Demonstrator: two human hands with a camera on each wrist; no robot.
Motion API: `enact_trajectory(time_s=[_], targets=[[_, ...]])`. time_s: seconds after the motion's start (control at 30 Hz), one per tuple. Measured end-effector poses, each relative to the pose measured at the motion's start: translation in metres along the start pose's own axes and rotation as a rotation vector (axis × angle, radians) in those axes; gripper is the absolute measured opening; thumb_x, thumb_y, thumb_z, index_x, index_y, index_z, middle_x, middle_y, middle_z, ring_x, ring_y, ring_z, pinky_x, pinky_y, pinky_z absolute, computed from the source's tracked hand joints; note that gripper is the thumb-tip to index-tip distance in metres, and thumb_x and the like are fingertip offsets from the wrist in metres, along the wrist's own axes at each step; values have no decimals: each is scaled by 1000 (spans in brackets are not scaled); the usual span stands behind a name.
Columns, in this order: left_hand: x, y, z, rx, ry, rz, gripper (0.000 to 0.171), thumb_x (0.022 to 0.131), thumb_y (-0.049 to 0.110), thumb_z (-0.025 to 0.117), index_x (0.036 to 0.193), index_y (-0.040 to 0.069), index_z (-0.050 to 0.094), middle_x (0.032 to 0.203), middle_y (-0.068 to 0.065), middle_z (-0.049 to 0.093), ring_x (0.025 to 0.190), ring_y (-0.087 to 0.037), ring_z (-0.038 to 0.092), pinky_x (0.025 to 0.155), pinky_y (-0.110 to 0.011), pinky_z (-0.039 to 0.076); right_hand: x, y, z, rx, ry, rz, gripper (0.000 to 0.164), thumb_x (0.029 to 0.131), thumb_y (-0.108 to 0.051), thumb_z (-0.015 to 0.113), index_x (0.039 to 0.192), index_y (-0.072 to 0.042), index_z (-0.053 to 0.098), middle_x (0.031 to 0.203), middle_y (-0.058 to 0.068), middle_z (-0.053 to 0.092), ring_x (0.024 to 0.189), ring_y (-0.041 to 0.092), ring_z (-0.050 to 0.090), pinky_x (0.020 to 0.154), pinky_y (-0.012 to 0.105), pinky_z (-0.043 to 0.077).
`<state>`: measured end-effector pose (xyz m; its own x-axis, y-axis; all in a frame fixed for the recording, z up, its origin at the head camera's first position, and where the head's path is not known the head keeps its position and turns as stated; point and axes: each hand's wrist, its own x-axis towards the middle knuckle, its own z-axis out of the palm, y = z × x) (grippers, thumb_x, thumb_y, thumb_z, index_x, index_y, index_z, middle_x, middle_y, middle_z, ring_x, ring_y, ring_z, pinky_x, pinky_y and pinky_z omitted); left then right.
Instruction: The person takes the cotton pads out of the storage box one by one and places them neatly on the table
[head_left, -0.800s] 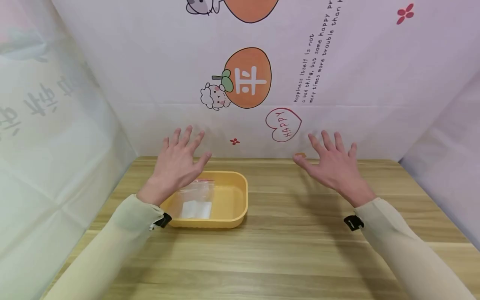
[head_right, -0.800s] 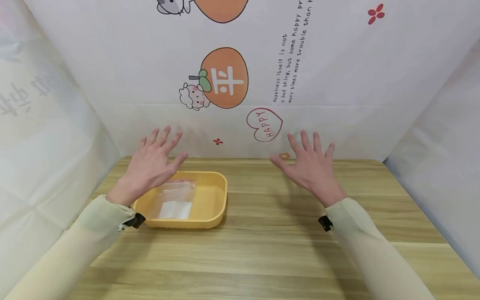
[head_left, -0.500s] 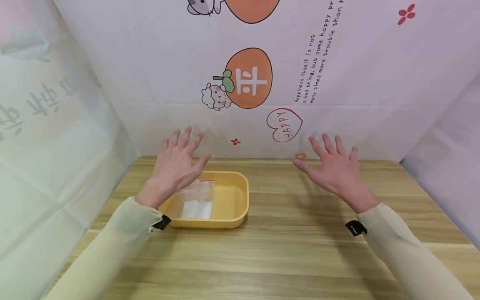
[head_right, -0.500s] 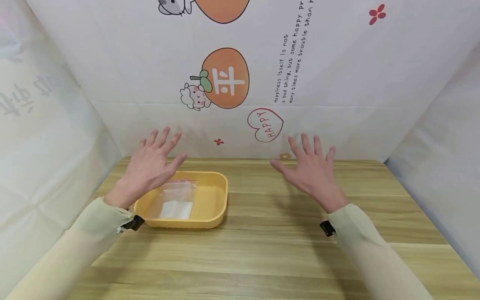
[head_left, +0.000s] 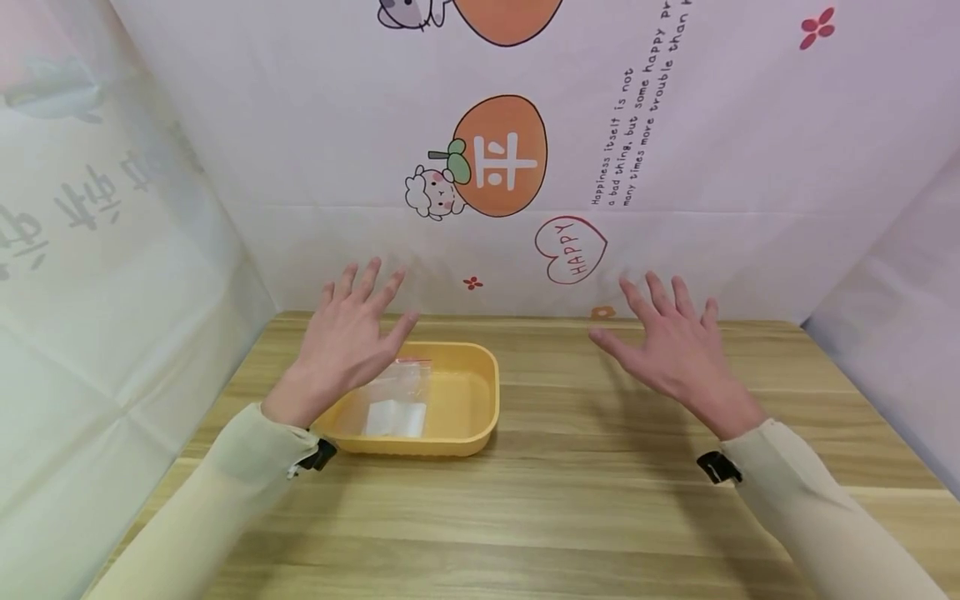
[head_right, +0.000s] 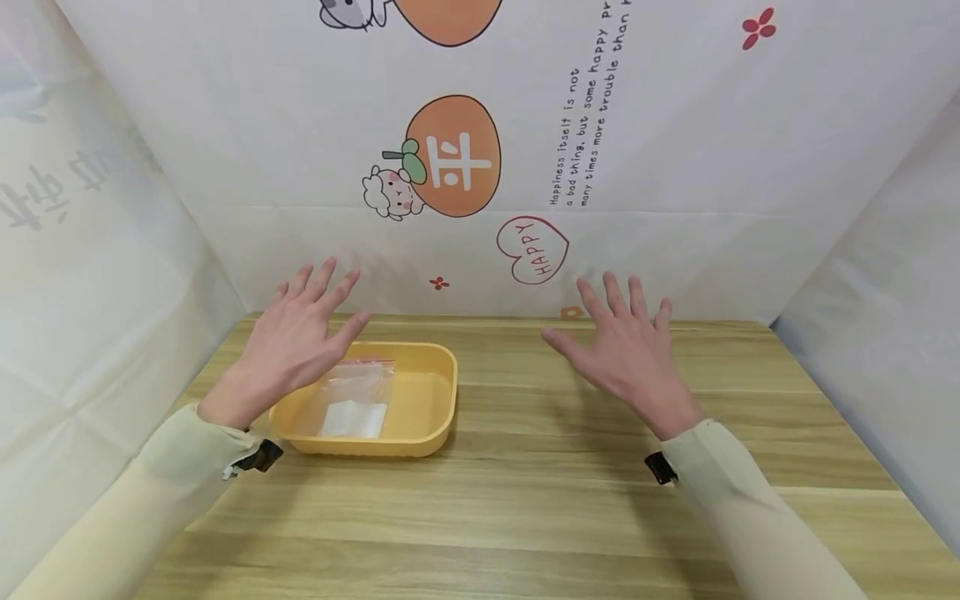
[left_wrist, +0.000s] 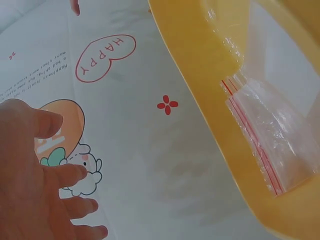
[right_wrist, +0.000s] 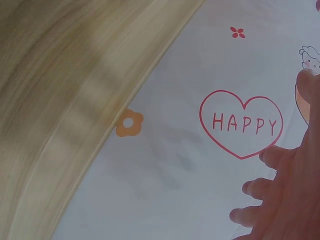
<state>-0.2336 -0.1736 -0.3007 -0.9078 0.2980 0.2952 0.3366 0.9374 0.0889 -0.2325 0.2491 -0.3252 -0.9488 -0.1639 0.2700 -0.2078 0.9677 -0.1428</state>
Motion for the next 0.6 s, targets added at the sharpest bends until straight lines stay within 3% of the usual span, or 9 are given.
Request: enact_trajectory(time_s=[0.6], targets=[[-20, 0, -4, -18, -6, -4, 71, 108, 49, 43, 168, 13, 30, 173, -20, 16, 157, -47, 13, 123, -67, 14, -9, -11, 2, 32, 17, -39, 102, 94, -84, 46, 170, -19, 23, 172, 23, 18, 155, 53, 11, 111, 84, 9]])
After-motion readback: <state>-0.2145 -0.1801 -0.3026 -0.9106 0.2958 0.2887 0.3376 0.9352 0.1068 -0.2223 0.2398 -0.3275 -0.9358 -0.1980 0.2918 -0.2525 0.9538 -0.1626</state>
